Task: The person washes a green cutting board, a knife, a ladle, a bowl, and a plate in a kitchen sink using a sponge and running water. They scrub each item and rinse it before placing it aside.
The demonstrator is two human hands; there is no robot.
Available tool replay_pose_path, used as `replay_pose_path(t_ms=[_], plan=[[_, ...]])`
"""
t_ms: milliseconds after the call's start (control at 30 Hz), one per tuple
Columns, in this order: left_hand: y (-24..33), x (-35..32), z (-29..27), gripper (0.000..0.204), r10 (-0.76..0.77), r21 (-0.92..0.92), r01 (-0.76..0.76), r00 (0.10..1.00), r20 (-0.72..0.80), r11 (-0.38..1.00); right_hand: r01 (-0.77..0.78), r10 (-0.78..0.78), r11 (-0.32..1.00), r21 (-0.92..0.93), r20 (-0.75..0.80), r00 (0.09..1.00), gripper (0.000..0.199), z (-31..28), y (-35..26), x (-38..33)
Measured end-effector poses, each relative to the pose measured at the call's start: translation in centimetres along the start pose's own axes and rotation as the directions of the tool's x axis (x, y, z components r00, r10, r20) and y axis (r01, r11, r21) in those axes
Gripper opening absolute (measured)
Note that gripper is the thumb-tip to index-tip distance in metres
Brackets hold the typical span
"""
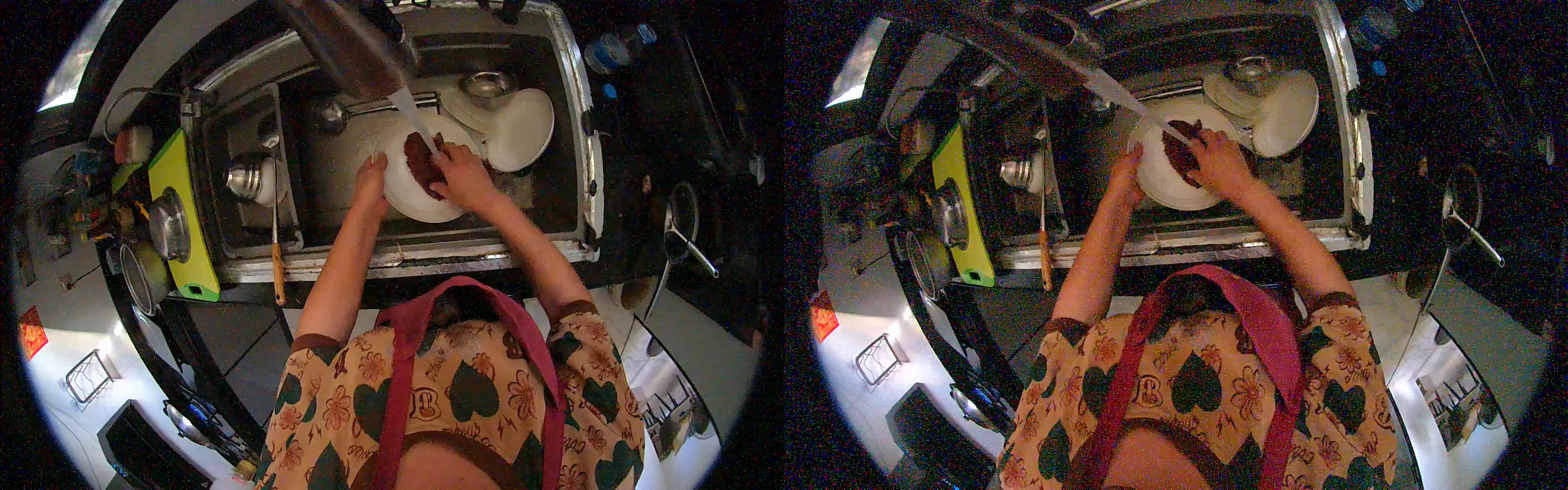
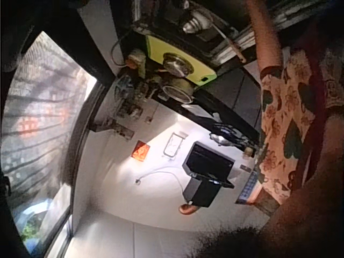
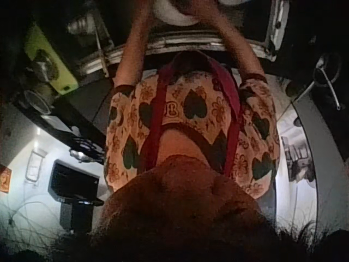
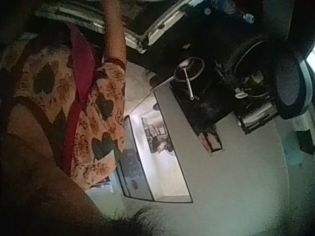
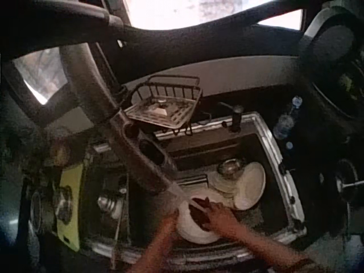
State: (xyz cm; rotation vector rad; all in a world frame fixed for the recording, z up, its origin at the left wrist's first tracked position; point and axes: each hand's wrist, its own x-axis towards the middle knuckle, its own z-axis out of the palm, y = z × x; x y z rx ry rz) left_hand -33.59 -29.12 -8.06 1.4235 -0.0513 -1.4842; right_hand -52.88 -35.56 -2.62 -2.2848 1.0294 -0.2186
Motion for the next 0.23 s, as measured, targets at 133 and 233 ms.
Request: replay_pose_path(t_ms=[133,233], plan=[[-2.0,0.8,-1.5,0.038,-0.061,-0.205,0.043,0.995,-0.083,0.978,0.147,-0.146,0.979,0.141,-0.018,0.989,0.042,4.0,-0.9,-0.2],[-2.5,0.9,-1.4,0.043,-0.116,-0.164,0.098,0.988,-0.107,0.982,-0.011,0.002,0.973,0.229,0.036,0.999,0.045,5.4,-4.5,2.0]])
